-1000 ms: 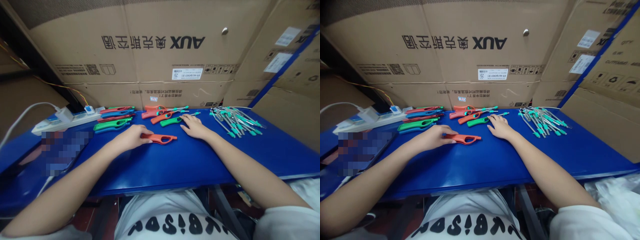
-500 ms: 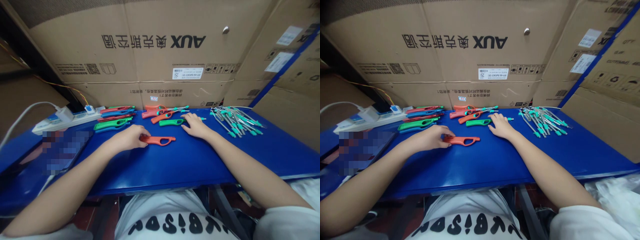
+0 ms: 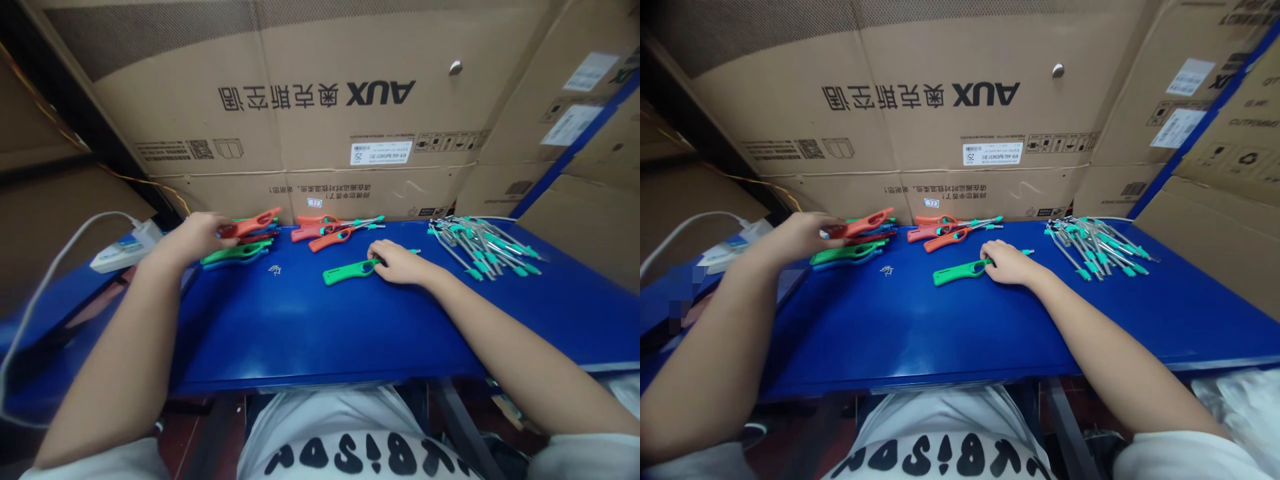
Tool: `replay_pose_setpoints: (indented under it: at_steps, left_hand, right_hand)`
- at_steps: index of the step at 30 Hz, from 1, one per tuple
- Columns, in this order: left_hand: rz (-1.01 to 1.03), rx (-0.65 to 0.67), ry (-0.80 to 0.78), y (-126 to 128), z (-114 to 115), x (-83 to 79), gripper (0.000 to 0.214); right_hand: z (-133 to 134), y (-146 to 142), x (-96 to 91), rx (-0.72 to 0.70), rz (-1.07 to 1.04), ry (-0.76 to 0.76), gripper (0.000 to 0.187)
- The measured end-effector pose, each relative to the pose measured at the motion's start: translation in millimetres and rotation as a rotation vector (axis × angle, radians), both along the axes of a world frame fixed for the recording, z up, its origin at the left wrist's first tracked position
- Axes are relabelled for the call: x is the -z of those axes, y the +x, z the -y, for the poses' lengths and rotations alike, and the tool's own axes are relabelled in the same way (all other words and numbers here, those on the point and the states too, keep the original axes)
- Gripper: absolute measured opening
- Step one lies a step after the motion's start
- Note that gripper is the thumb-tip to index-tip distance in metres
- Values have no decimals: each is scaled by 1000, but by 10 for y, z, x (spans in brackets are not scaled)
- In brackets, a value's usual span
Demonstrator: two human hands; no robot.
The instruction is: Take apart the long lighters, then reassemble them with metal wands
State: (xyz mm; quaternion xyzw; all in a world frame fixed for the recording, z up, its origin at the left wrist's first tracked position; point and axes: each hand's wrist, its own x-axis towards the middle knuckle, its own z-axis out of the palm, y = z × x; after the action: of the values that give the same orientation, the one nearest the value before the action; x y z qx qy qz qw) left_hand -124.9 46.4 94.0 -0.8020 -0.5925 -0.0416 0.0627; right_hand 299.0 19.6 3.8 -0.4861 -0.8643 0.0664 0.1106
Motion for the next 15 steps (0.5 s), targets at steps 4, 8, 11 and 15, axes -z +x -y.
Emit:
replay_pose_setpoints:
  at_steps: [4,8,11,15]
  left_hand:
    - [24,-91,68,-234,-112,93,35]
    - [92,-68,181,-264,-205,230,51]
    - [156,-16,296,-129,-239,292,51]
    - [284,268,457,347,-99,363,37]
  right_hand:
    - [3,-9,6,-34,-16,-11,17]
    - [16,-9,-10,-48,-43,-25,16]
    - [53,-23,-46,-50,-45,-64,17]
    - [111,-53,-93,-55,-53,-81,18]
